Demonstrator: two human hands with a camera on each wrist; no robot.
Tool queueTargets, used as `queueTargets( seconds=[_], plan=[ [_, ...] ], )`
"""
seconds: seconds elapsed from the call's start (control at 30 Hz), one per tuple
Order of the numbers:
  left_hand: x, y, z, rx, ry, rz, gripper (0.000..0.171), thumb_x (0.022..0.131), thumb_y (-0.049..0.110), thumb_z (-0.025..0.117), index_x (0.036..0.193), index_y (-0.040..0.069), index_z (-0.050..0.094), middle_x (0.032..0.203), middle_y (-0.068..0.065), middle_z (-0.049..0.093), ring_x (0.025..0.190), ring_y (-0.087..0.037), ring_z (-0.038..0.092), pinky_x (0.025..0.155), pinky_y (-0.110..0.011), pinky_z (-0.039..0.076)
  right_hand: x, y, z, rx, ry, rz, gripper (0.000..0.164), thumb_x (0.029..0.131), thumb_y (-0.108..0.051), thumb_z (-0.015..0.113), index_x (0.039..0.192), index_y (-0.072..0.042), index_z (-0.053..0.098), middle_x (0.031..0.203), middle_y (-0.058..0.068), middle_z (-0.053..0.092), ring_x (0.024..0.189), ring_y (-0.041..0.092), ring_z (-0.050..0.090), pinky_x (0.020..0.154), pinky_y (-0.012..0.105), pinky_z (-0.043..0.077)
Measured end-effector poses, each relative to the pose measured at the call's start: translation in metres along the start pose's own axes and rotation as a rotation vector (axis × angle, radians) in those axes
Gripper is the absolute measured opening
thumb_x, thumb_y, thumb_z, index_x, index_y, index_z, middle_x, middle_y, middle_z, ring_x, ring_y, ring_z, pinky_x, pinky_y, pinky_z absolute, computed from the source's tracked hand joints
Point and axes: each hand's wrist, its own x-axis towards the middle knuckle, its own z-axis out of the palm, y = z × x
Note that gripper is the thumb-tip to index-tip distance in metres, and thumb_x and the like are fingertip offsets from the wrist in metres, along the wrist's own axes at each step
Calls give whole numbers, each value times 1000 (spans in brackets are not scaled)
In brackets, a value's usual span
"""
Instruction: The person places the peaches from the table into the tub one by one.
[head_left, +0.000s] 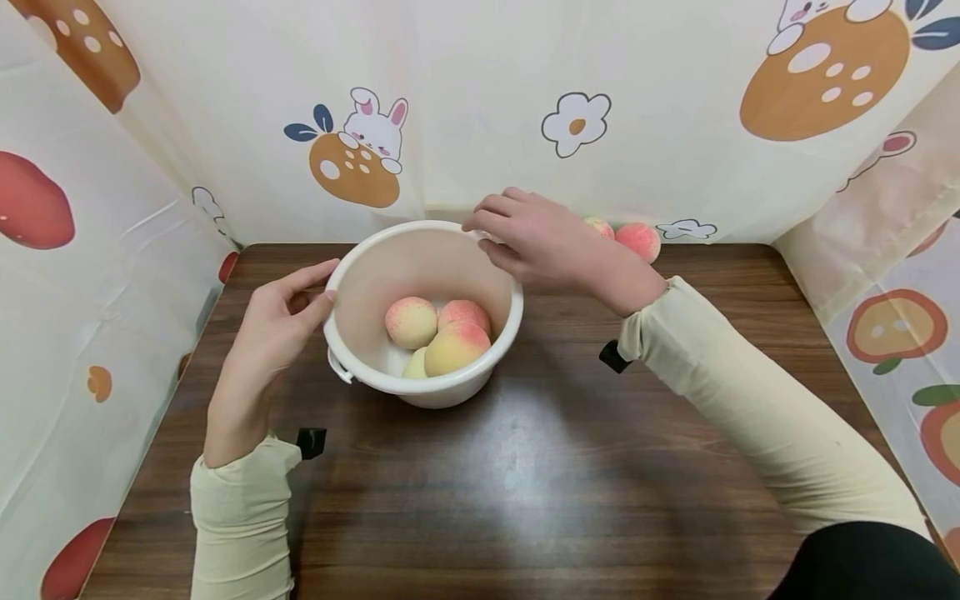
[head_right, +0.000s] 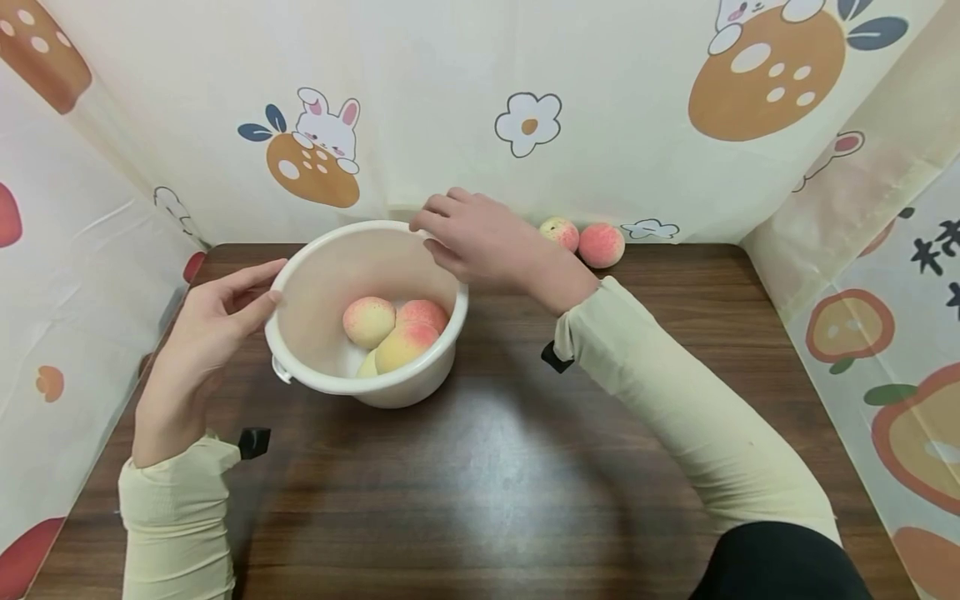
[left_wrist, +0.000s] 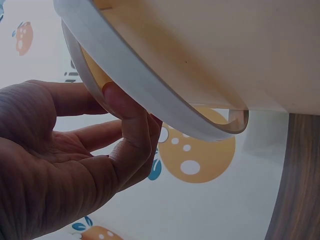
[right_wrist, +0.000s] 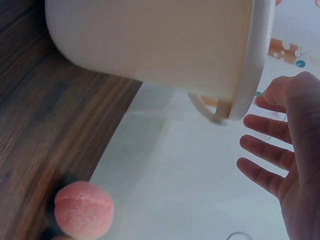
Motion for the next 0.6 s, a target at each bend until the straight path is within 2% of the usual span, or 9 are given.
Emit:
queueTargets(
  seconds=[0.23, 0.6],
  plan=[
    [0, 1, 0, 15, 0, 0, 49, 106, 17, 56, 154, 7, 52, 134, -23, 64, 91, 0, 61, 70, -14, 52, -10, 18, 5, -5, 15, 40, 30, 107, -18, 54, 133, -10, 66, 127, 9, 67, 116, 31, 58, 105, 44, 47],
    [0, -1, 0, -1, 6, 3, 48, 106, 16, 56, 153, 8, 53, 132, -21, 64, 92, -4, 61, 69, -15, 51, -24, 48, 21, -16, -38, 197, 34, 107, -22, 51, 135, -9, 64, 135, 11, 64, 124, 36, 57, 106, 49, 48]
  ],
)
